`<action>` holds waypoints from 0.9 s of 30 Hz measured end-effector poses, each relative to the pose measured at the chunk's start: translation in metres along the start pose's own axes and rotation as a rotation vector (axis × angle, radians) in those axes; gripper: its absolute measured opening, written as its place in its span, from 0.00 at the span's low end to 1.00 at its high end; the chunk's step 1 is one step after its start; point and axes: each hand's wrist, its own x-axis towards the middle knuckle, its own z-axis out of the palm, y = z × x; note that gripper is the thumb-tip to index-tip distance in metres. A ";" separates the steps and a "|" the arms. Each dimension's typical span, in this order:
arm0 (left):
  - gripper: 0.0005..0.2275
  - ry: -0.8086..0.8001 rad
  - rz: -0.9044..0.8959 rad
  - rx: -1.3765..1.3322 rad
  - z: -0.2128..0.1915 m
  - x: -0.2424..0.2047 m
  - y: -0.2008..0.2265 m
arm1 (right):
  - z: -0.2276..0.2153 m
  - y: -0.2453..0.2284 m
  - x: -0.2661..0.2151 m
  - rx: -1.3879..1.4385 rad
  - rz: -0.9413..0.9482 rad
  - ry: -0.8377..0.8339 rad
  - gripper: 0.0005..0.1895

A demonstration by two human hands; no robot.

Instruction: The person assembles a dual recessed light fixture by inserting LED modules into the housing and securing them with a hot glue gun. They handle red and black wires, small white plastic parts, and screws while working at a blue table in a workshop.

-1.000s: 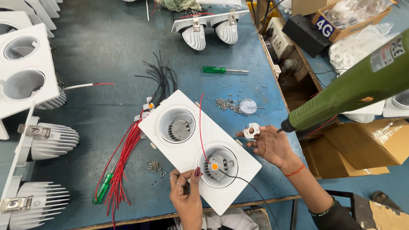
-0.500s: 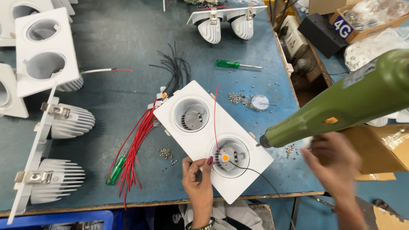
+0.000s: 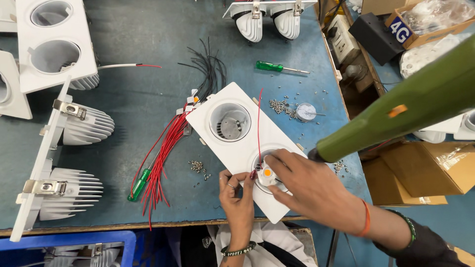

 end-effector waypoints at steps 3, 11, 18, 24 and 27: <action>0.03 -0.018 -0.023 0.013 -0.002 0.001 0.001 | 0.005 0.008 0.012 -0.113 -0.022 -0.036 0.26; 0.03 -0.043 -0.015 0.029 -0.003 0.002 0.001 | 0.023 0.036 0.025 -0.067 -0.043 -0.241 0.25; 0.03 -0.036 -0.051 0.041 -0.003 0.001 0.002 | 0.036 0.044 0.035 -0.035 -0.039 -0.336 0.18; 0.03 -0.039 -0.034 0.026 -0.003 0.001 0.005 | 0.041 0.039 0.043 -0.063 0.039 -0.384 0.18; 0.03 -0.040 -0.018 0.036 -0.003 0.002 0.006 | 0.042 0.039 0.042 -0.065 0.027 -0.337 0.19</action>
